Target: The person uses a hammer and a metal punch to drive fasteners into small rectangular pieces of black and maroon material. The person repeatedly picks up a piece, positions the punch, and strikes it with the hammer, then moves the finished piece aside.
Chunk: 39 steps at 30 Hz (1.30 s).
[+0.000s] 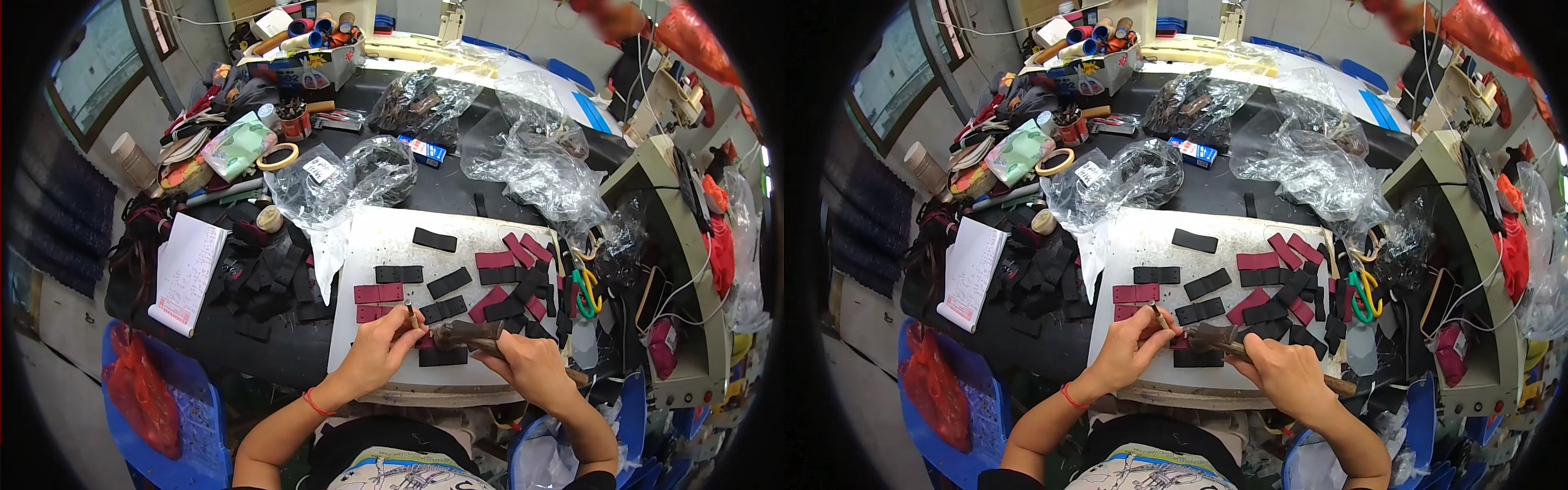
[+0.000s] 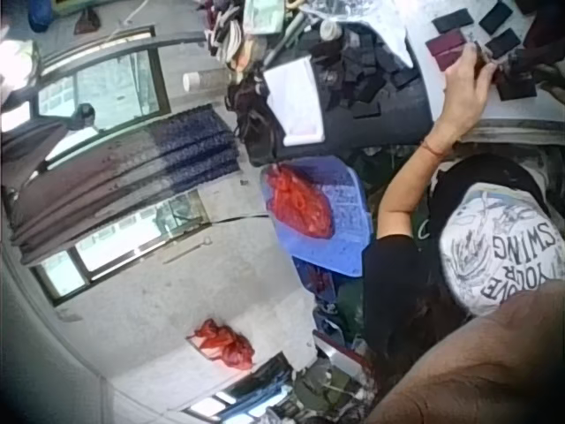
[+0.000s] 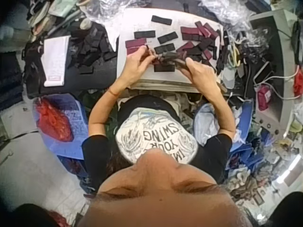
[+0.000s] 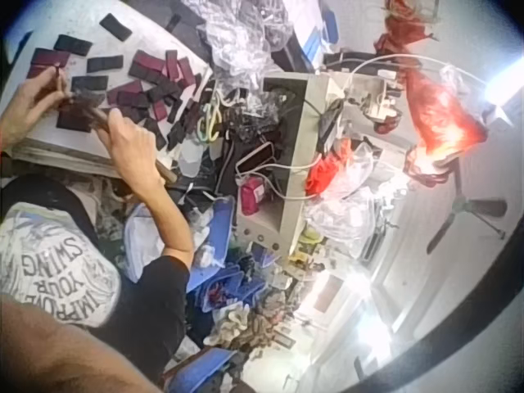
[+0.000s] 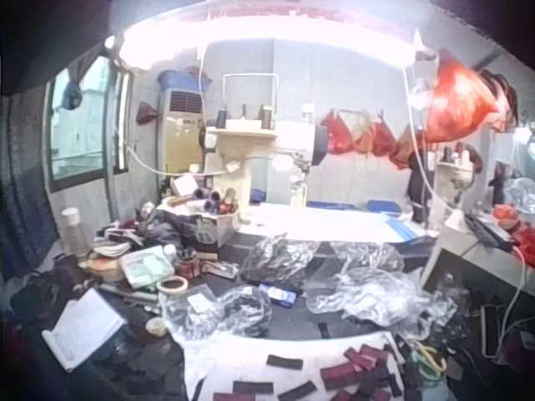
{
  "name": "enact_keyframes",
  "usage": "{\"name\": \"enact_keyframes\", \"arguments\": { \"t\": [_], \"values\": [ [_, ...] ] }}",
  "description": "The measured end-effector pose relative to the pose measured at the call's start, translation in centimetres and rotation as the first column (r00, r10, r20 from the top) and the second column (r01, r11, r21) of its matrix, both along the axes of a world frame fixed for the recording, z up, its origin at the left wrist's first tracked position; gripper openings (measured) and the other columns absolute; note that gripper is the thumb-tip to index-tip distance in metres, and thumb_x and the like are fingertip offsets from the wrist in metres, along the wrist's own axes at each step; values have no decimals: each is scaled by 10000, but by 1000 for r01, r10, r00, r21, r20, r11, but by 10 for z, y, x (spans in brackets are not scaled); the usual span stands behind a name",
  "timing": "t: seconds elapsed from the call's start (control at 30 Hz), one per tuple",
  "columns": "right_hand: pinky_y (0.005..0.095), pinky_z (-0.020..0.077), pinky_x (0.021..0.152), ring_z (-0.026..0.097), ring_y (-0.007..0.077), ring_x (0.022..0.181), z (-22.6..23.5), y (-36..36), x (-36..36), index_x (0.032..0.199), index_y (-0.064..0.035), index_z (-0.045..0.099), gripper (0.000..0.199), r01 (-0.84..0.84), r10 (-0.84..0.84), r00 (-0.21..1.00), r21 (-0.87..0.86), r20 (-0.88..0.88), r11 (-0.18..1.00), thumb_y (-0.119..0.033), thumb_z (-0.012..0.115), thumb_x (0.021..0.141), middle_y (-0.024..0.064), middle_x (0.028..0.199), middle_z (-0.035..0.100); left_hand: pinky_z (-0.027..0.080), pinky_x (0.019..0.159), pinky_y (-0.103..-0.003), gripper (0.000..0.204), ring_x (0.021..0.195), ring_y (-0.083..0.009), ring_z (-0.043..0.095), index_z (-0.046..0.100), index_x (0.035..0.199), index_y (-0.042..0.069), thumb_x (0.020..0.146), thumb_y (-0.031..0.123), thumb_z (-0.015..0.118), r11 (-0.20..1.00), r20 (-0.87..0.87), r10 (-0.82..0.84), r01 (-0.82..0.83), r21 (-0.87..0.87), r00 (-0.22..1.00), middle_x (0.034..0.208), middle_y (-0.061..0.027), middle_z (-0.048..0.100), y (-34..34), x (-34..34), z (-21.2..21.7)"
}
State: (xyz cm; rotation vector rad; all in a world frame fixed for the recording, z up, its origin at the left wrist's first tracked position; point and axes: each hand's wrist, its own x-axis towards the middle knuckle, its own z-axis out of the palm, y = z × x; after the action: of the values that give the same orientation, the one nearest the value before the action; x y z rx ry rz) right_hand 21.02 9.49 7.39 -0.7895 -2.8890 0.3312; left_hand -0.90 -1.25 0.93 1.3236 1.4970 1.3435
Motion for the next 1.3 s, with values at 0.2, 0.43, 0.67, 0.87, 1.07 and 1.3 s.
{"name": "enact_keyframes", "arguments": {
  "t": [0.2, 0.43, 0.67, 0.87, 1.07, 1.3],
  "values": [
    [358, 454, 467, 587, 262, 498, 34, 2, -1, 863, -61, 597, 278, 47, -40, 987, 41, -156, 998, -281, 754, 797, 92, 655, 618, 538, 679, -319, 185, 791, -284, 683, 550, 1055, 15, 891, 50, 627, 990, -348, 24, 26, 140, 937, 908, -167, 653, -6, 7, -1],
    [311, 450, 498, 566, 191, 503, 49, 0, -8, 894, -18, 663, 164, -13, 16, 972, 15, -233, 1000, -129, 742, 804, 83, 616, 591, 512, 595, -419, 213, 730, -366, 624, 514, 1088, 22, 889, 64, 577, 976, -468, -37, 132, 171, 883, 874, -164, 581, -7, 10, -2],
    [346, 481, 569, 640, 277, 621, 39, -8, 24, 900, -32, 689, 200, 198, -211, 956, -86, -201, 976, -132, 775, 750, 115, 748, 663, 521, 709, -272, 169, 793, -154, 659, 547, 1074, -14, 916, 30, 591, 985, -122, 165, -157, 75, 979, 861, -115, 674, 7, 17, 7],
    [327, 480, 575, 644, 267, 623, 28, -15, 60, 922, -31, 700, 213, 321, -340, 921, -127, -189, 939, -143, 761, 752, 111, 744, 668, 542, 834, -288, 193, 945, -158, 650, 520, 1138, -19, 951, 29, 533, 998, 279, 64, -63, -13, 958, 981, -118, 670, 6, 62, 3],
    [338, 443, 485, 584, 239, 515, 14, -13, 72, 993, -79, 687, 277, 257, -286, 930, -149, -229, 955, -207, 777, 765, 81, 695, 643, 551, 824, -285, 184, 930, -156, 657, 519, 1127, -22, 953, 38, 532, 995, 278, 89, -73, -68, 956, 983, -124, 667, 11, 63, -5],
    [330, 446, 503, 598, 237, 547, 13, -13, 63, 998, -82, 689, 299, 257, -283, 929, -136, -238, 957, -215, 790, 750, 62, 710, 651, 549, 782, -278, 133, 888, -153, 673, 565, 1053, -17, 924, 16, 571, 998, 136, 66, -64, -16, 989, 930, -108, 686, 9, 62, -6]
  ]
}}
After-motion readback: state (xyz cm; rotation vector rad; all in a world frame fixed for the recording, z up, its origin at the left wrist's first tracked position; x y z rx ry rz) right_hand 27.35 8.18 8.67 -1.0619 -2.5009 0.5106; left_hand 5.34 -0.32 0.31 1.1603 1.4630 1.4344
